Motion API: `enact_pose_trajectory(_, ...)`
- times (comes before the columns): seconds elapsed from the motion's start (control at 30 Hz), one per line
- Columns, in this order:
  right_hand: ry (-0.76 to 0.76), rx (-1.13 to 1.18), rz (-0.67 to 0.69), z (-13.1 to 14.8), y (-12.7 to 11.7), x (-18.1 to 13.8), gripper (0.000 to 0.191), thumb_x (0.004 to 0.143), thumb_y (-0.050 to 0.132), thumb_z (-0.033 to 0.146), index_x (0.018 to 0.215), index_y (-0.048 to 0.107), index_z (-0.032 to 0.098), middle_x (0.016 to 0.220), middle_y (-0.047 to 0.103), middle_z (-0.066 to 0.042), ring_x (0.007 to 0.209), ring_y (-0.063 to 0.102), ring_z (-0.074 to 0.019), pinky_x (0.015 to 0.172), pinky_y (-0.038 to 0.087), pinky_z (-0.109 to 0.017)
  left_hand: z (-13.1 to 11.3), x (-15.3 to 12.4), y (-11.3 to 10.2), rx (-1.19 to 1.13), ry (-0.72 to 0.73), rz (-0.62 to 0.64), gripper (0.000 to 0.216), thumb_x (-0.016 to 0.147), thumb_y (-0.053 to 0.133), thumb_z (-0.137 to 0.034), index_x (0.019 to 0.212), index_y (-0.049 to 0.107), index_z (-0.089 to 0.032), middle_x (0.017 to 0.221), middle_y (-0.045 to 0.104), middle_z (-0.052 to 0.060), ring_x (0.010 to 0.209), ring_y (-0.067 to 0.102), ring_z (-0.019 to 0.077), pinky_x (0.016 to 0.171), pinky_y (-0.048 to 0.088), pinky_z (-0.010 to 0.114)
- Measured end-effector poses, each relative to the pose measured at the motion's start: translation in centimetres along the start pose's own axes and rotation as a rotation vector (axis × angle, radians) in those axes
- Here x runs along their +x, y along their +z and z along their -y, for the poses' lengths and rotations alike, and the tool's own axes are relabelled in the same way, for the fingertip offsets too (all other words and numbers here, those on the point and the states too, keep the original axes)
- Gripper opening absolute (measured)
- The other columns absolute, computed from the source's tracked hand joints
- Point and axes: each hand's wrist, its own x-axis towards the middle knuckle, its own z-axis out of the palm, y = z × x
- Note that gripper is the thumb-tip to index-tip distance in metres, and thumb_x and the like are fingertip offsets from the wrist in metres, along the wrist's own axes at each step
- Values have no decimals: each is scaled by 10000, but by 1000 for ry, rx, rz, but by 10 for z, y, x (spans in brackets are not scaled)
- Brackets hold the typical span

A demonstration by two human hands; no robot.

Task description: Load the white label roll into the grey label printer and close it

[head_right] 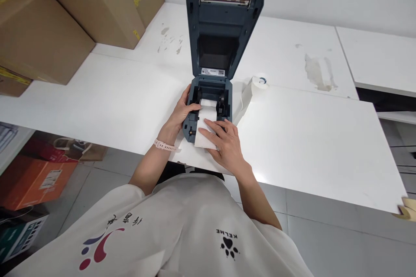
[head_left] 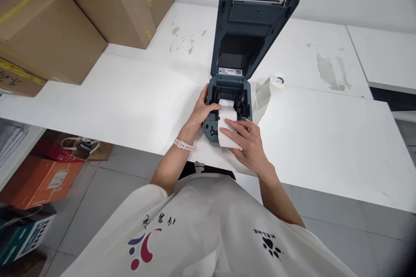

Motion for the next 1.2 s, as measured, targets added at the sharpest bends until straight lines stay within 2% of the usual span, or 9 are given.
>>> enact_pose_trajectory(0.13, 0, 24, -45, 0, 1, -2, 424, 997, 609, 263, 1413, 649, 336, 1604, 556, -85, 1375, 538, -342, 1136, 437, -606, 0, -1, 0, -4, -7, 8, 1078, 726, 716, -289, 1674, 205, -343, 1756, 324, 41, 1578, 396, 308, 1274, 385, 469)
enact_pose_trajectory(0.27, 17, 51, -40, -1, 1, -3, 438, 999, 610, 289, 1427, 636, 377, 1674, 466, -59, 1471, 459, -371, 1114, 456, -619, 0, -2, 0, 17, 7, 16, 1066, 744, 707, -306, 1676, 193, -359, 1752, 334, 31, 1578, 394, 310, 1267, 396, 470)
enact_pose_trajectory(0.6, 14, 45, -30, -2, -1, -3, 440, 1001, 609, 295, 1433, 633, 373, 1708, 418, -44, 1560, 381, -368, 1163, 440, -636, 3, -1, -3, 13, 20, 38, 1065, 760, 726, -314, 1681, 192, -358, 1756, 321, 38, 1582, 385, 327, 1266, 392, 483)
enact_pose_trajectory(0.8, 24, 43, -13, 0, 1, -3, 473, 994, 616, 243, 1448, 622, 377, 1722, 397, -36, 1590, 352, -362, 1176, 445, -628, -2, 2, 0, -23, 5, -5, 1072, 730, 741, -268, 1673, 233, -316, 1740, 358, 56, 1567, 416, 314, 1271, 401, 467)
enact_pose_trajectory(0.9, -12, 103, 125, -4, -22, -9, 588, 998, 653, 437, 1565, 497, 412, 1767, 298, -30, 1642, 250, -380, 1216, 407, -674, -7, -11, 2, -1, -12, -34, 1027, 759, 749, -291, 1663, 264, -344, 1726, 386, 48, 1565, 425, 309, 1277, 402, 479)
enact_pose_trajectory(1.0, -93, 241, 223, -19, -67, -4, 792, 955, 633, 649, 1656, 331, 439, 1776, 275, -27, 1643, 262, -370, 1265, 389, -647, -10, -47, 7, 18, -77, -36, 1043, 799, 787, -393, 1677, 224, -375, 1735, 374, 53, 1568, 420, 341, 1269, 419, 513)
enact_pose_trajectory(1.03, -75, 281, 155, -26, -82, 4, 780, 968, 609, 654, 1660, 314, 451, 1769, 295, -20, 1632, 298, -356, 1282, 382, -620, -9, -62, 9, 20, -107, -28, 1090, 787, 816, -422, 1682, 194, -397, 1744, 356, 50, 1574, 408, 352, 1262, 428, 519)
enact_pose_trajectory(1.13, 60, 381, -256, -53, -115, 57, 642, 1051, 509, 595, 1649, 344, 433, 1726, 389, -17, 1590, 397, -292, 1266, 425, -495, -6, -104, 15, 15, -162, -2, 1162, 789, 841, -494, 1686, 103, -442, 1757, 328, 34, 1600, 368, 347, 1252, 448, 529)
enact_pose_trajectory(1.2, 213, 400, -398, -71, -122, 108, 707, 1076, 347, 664, 1685, 280, 311, 1770, 292, -51, 1586, 401, -266, 1247, 420, -421, -2, -121, 18, -6, -140, 11, 1177, 799, 838, -510, 1687, 69, -436, 1766, 307, 33, 1615, 350, 320, 1277, 422, 520)
